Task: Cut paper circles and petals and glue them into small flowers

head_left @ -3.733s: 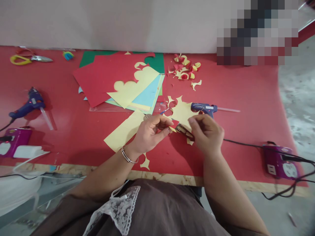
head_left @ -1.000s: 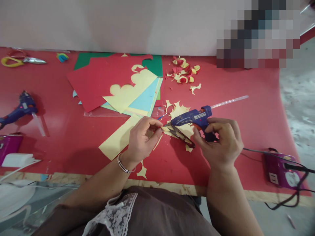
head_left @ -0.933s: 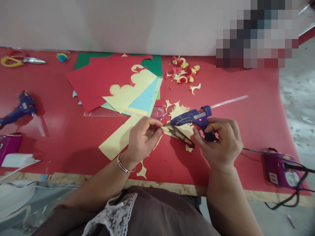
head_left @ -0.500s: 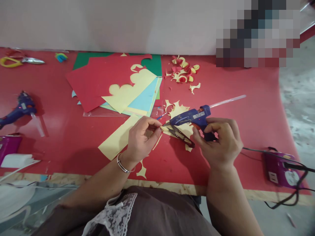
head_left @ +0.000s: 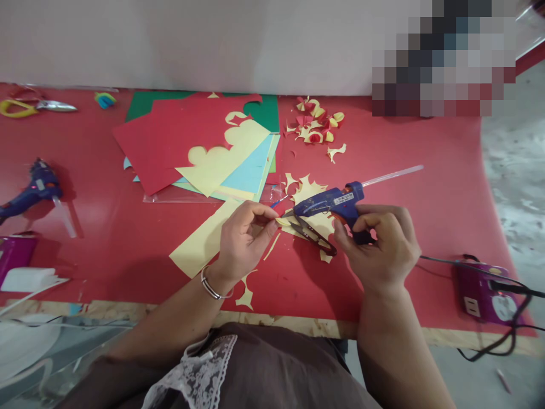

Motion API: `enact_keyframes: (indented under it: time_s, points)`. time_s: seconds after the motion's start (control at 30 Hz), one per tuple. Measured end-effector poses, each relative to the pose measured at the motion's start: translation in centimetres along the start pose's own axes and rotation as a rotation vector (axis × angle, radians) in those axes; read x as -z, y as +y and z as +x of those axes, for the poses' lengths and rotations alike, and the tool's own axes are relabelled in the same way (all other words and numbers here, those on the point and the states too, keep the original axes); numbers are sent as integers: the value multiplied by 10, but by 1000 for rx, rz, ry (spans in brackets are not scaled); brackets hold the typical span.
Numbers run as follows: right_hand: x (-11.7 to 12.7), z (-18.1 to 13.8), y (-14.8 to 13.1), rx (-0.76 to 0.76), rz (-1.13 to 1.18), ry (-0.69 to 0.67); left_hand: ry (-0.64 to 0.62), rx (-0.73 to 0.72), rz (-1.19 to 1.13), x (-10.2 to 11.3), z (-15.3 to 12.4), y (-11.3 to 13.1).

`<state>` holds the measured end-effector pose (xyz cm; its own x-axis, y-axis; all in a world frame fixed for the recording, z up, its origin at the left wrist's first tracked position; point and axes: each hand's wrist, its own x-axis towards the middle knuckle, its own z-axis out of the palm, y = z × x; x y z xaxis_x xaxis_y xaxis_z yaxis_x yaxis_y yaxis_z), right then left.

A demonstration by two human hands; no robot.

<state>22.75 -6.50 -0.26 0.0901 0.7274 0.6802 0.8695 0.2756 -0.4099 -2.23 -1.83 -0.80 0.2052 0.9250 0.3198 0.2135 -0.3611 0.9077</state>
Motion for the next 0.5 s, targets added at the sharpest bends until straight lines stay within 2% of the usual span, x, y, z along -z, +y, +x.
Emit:
enact_keyframes:
  time_s: [0.5]
  points:
    - [1, 0, -1, -6, -1, 7, -1, 129, -177, -2, 1, -4]
